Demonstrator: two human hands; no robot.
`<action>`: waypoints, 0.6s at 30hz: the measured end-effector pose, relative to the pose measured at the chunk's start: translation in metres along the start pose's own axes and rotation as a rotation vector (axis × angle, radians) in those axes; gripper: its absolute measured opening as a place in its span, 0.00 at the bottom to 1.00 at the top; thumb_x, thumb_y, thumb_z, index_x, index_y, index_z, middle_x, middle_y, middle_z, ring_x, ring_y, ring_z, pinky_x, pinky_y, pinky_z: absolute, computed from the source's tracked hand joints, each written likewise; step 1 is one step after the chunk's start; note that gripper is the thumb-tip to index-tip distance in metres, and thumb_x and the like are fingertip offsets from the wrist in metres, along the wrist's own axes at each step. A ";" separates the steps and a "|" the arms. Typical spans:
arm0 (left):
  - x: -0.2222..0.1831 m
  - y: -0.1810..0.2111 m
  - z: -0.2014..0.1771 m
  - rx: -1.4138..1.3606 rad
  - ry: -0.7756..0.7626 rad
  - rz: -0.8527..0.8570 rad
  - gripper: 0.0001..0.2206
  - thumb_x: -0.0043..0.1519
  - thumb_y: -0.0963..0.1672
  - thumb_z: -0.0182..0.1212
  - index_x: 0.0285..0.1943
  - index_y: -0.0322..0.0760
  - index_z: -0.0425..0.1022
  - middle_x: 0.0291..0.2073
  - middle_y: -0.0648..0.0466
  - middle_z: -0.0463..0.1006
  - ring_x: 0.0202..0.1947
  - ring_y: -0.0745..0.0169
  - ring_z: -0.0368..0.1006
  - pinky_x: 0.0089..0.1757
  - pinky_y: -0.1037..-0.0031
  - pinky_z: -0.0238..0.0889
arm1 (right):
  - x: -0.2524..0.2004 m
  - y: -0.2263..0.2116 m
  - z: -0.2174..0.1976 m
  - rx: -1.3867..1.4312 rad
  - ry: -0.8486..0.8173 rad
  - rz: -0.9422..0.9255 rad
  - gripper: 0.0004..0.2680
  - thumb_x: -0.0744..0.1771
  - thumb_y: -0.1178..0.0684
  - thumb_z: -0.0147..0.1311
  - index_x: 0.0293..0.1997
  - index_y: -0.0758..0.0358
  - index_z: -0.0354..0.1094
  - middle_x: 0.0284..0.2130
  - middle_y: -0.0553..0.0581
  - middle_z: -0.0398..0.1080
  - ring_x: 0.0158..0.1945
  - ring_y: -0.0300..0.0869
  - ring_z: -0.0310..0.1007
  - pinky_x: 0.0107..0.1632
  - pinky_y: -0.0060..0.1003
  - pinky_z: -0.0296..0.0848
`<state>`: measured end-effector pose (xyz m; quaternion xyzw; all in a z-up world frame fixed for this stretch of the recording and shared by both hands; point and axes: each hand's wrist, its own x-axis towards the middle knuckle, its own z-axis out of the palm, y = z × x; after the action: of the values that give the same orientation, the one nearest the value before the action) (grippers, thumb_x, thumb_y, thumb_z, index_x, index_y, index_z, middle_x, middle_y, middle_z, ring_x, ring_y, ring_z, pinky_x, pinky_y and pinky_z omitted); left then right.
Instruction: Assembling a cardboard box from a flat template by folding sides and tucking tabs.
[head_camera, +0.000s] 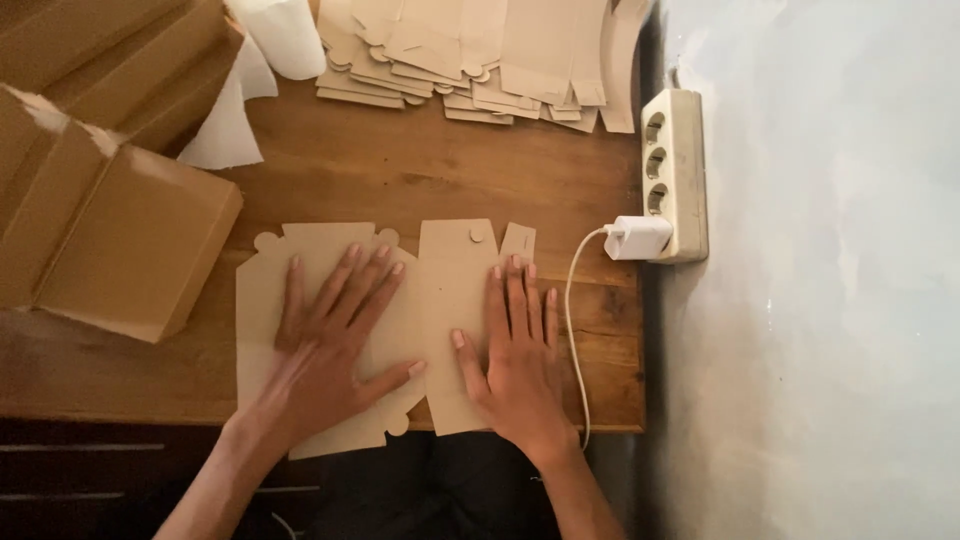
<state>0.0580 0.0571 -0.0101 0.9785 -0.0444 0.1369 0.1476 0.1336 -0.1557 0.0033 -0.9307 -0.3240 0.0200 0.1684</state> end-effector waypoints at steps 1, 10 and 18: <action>0.000 -0.001 0.001 -0.001 -0.001 0.007 0.42 0.59 0.62 0.56 0.78 0.41 0.57 0.78 0.52 0.55 0.78 0.52 0.47 0.69 0.38 0.33 | -0.001 0.001 0.000 0.000 0.004 0.006 0.27 0.72 0.41 0.38 0.78 0.67 0.36 0.77 0.66 0.36 0.80 0.55 0.31 0.76 0.57 0.31; 0.004 0.003 -0.004 -0.060 -0.029 -0.037 0.48 0.51 0.65 0.59 0.79 0.45 0.55 0.80 0.50 0.49 0.79 0.43 0.45 0.66 0.29 0.29 | -0.032 -0.003 -0.001 -0.023 0.048 0.091 0.26 0.72 0.43 0.39 0.77 0.66 0.40 0.76 0.68 0.40 0.80 0.58 0.34 0.76 0.58 0.34; 0.003 0.003 -0.005 -0.122 -0.028 -0.027 0.51 0.51 0.65 0.63 0.80 0.45 0.51 0.80 0.51 0.47 0.80 0.43 0.41 0.68 0.32 0.22 | -0.024 -0.017 -0.014 0.011 -0.033 0.087 0.24 0.72 0.40 0.35 0.75 0.65 0.45 0.73 0.72 0.44 0.78 0.61 0.30 0.72 0.67 0.27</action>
<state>0.0590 0.0558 -0.0041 0.9700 -0.0414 0.1184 0.2084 0.1063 -0.1624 0.0203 -0.9425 -0.2858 0.0446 0.1673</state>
